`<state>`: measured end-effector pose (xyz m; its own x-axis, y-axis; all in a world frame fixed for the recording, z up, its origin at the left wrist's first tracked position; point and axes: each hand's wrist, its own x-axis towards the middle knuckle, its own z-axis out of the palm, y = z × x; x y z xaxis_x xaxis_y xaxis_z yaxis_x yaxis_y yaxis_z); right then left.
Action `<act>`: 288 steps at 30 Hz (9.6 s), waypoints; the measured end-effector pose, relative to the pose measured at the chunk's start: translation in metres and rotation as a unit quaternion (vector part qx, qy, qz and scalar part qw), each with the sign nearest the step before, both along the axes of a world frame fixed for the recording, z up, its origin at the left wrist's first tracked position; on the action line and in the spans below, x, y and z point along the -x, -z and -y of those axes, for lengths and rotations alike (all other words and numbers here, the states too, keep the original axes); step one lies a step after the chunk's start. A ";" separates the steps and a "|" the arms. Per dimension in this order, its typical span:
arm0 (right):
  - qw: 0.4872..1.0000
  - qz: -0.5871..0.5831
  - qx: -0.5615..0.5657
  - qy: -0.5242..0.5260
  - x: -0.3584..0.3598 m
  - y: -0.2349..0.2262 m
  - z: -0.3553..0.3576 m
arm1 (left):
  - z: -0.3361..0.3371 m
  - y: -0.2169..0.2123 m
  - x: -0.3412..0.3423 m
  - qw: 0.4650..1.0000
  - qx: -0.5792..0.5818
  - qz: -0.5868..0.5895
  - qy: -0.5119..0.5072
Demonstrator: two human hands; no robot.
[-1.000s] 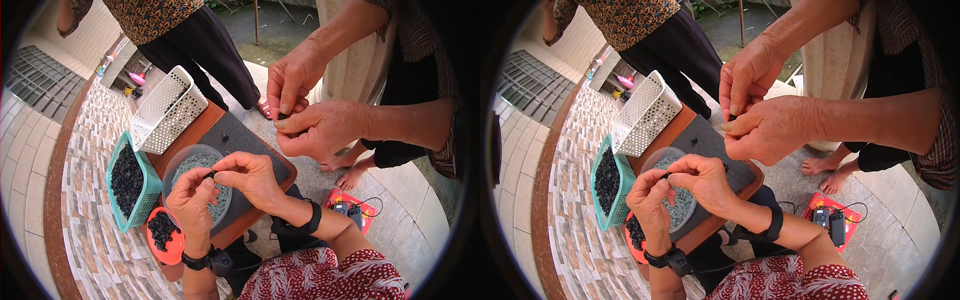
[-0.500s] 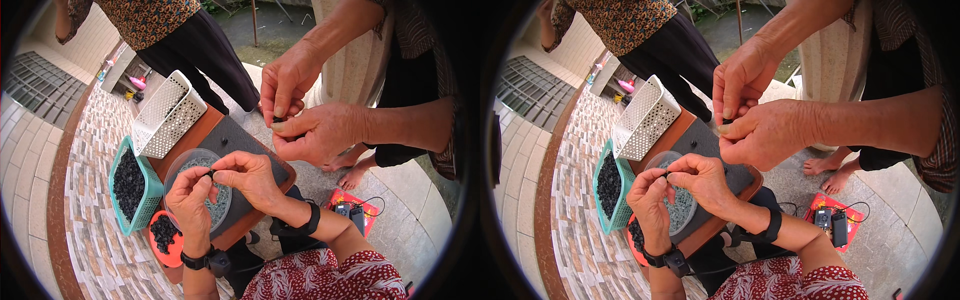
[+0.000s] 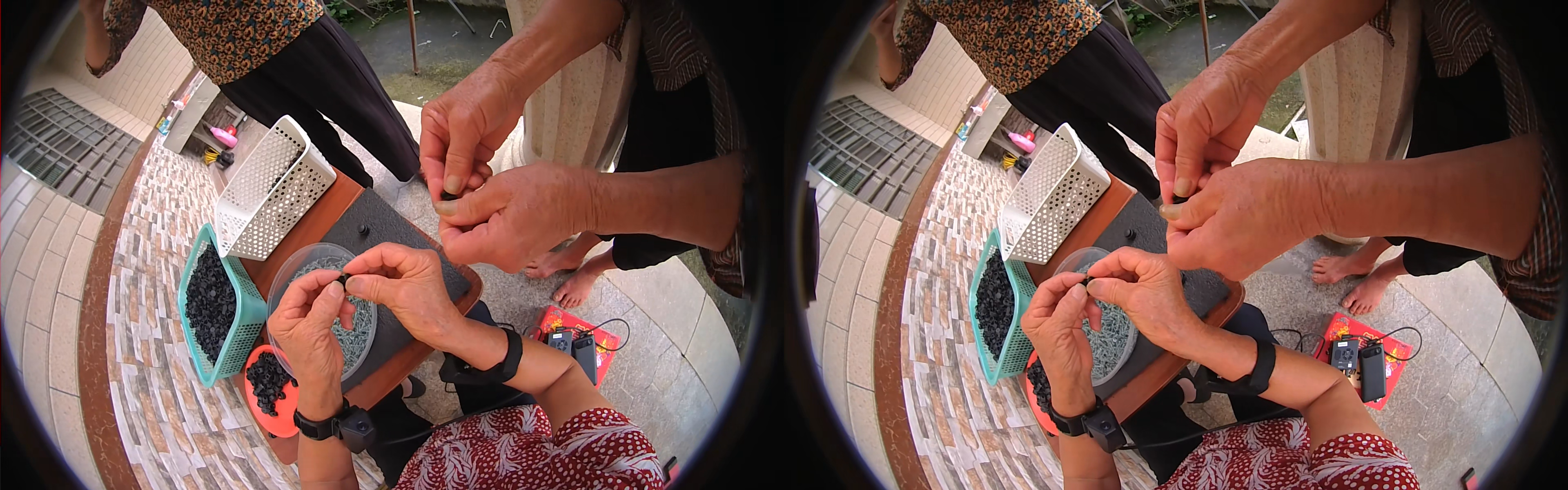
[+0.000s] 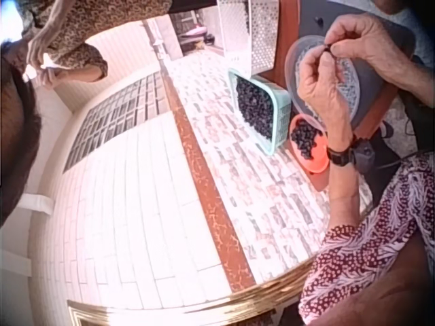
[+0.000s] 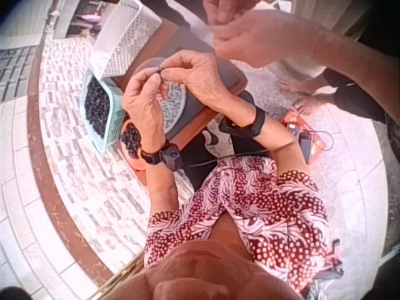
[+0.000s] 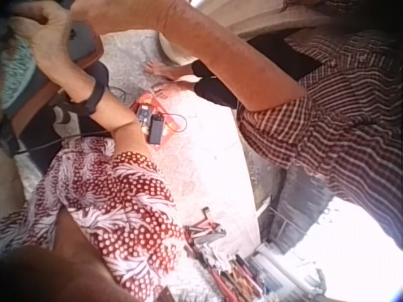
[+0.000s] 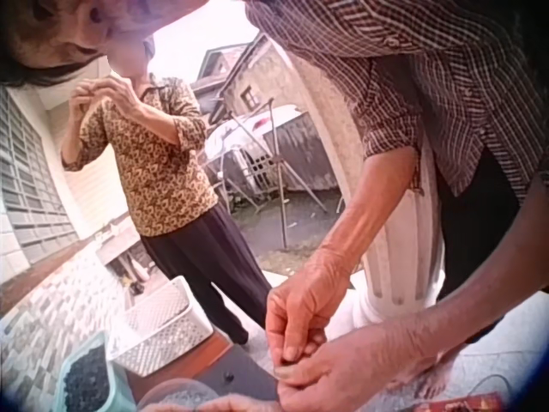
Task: Assembling small black plastic parts with white mesh filters or springs.
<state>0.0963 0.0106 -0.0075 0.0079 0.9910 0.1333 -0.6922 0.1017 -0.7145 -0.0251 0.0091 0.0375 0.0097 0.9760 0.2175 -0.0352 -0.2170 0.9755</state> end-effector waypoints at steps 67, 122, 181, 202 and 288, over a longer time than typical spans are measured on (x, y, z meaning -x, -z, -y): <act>0.992 0.083 -0.089 0.039 0.009 0.015 -0.005 | 0.004 0.005 0.015 0.977 -0.138 -0.165 -0.010; 0.995 0.083 -0.026 -0.047 0.013 0.019 -0.009 | 0.014 0.026 0.037 0.971 -0.099 -0.210 -0.057; 0.997 0.064 -0.015 -0.047 0.025 0.023 -0.019 | -0.002 0.033 0.040 0.961 -0.142 -0.231 -0.051; 0.995 0.073 -0.061 -0.018 0.028 0.021 -0.016 | 0.007 0.025 0.036 0.969 -0.133 -0.201 -0.058; 0.988 -0.082 0.034 -0.123 0.038 0.016 -0.034 | -0.004 0.016 0.042 0.969 -0.157 -0.173 -0.076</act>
